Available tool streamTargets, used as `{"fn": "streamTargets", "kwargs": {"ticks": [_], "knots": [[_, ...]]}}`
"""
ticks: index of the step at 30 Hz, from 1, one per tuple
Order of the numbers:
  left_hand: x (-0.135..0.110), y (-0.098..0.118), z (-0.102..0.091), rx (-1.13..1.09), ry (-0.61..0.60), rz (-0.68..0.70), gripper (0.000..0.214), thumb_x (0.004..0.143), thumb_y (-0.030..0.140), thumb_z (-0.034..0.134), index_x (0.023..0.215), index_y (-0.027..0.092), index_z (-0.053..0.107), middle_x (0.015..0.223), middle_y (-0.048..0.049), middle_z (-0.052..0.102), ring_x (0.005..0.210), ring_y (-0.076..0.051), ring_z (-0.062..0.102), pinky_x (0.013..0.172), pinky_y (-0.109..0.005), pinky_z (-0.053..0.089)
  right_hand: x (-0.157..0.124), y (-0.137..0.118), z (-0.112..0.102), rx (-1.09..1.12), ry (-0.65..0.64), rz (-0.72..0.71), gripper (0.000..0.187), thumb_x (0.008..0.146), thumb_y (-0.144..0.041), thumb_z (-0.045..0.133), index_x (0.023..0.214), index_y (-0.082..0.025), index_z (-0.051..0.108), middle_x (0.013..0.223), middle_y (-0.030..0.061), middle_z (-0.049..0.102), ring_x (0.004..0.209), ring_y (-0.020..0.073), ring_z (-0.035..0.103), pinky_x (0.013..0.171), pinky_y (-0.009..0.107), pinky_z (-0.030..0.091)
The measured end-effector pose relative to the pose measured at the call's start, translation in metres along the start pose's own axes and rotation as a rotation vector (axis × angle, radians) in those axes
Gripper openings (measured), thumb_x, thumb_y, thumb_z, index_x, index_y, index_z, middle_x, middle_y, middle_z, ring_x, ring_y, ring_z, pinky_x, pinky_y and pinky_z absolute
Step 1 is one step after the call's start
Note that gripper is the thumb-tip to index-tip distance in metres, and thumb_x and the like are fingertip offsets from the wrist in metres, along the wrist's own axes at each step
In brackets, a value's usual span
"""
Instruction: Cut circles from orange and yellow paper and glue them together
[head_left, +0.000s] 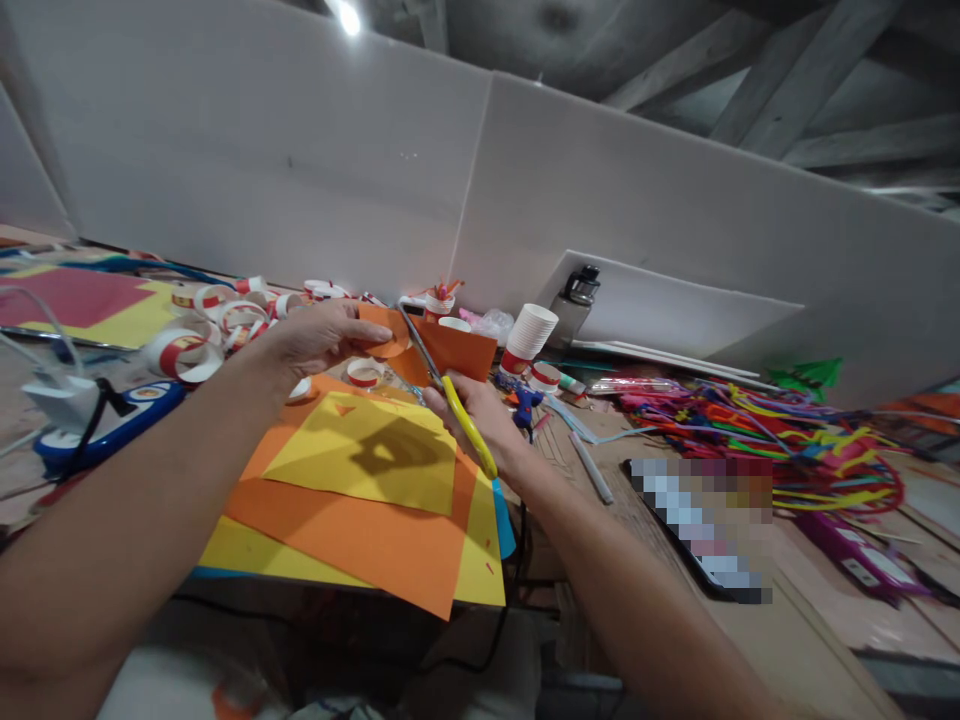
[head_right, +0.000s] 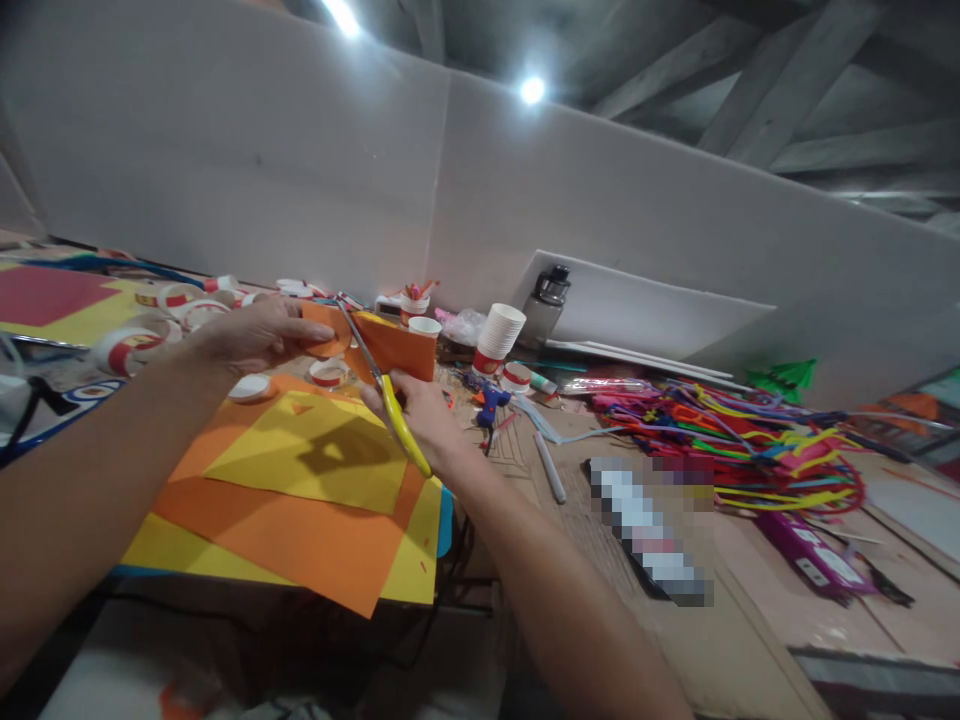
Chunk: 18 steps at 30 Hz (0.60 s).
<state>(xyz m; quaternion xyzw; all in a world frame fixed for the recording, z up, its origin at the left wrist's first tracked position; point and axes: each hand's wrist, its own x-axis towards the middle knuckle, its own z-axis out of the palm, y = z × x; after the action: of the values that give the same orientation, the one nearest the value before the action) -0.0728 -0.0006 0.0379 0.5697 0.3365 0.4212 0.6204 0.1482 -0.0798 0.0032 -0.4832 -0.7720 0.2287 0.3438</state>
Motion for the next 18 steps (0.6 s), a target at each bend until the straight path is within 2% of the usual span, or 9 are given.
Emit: {"fn": "streamTargets", "kwargs": {"ticks": [4, 8, 11, 18], "knots": [[0.0027, -0.0013, -0.0068, 0.020, 0.006, -0.030, 0.010, 0.063, 0.011, 0.074, 0.072, 0.015, 0.076, 0.080, -0.0088, 0.076, 0.069, -0.017, 0.068, 0.065, -0.026, 0.055, -0.0019, -0.0031, -0.0005, 0.012, -0.010, -0.006, 0.043, 0.090, -0.056, 0.052, 0.069, -0.019, 0.048, 0.067, -0.0023, 0.049, 0.062, 0.0095, 0.042, 0.058, 0.023, 0.034], [0.0034, -0.0028, -0.0081, -0.022, 0.063, -0.026, 0.013, 0.061, 0.006, 0.077, 0.058, 0.016, 0.069, 0.064, -0.0067, 0.067, 0.059, -0.017, 0.064, 0.060, -0.028, 0.053, -0.0034, -0.0047, -0.0006, -0.008, -0.008, 0.008, 0.041, 0.089, -0.055, 0.054, 0.069, -0.019, 0.047, 0.066, -0.0030, 0.048, 0.061, 0.0097, 0.041, 0.058, 0.024, 0.033], [0.0023, -0.0021, -0.0060, -0.045, 0.097, -0.013, 0.021, 0.059, 0.004, 0.078, 0.052, 0.017, 0.064, 0.056, -0.0051, 0.061, 0.061, -0.020, 0.065, 0.061, -0.030, 0.053, -0.0036, -0.0046, -0.0003, -0.022, -0.013, 0.028, 0.041, 0.088, -0.055, 0.054, 0.069, -0.020, 0.045, 0.064, -0.0040, 0.045, 0.060, 0.0094, 0.038, 0.057, 0.023, 0.031], [0.0038, -0.0010, -0.0101, 0.067, 0.048, -0.083, 0.010, 0.062, 0.009, 0.078, 0.064, 0.017, 0.072, 0.071, -0.0092, 0.070, 0.064, -0.021, 0.067, 0.060, -0.030, 0.052, -0.0042, -0.0030, -0.0002, 0.050, -0.037, 0.064, 0.042, 0.086, -0.056, 0.058, 0.068, -0.020, 0.045, 0.062, -0.0040, 0.044, 0.057, 0.0088, 0.038, 0.053, 0.022, 0.031]]}}
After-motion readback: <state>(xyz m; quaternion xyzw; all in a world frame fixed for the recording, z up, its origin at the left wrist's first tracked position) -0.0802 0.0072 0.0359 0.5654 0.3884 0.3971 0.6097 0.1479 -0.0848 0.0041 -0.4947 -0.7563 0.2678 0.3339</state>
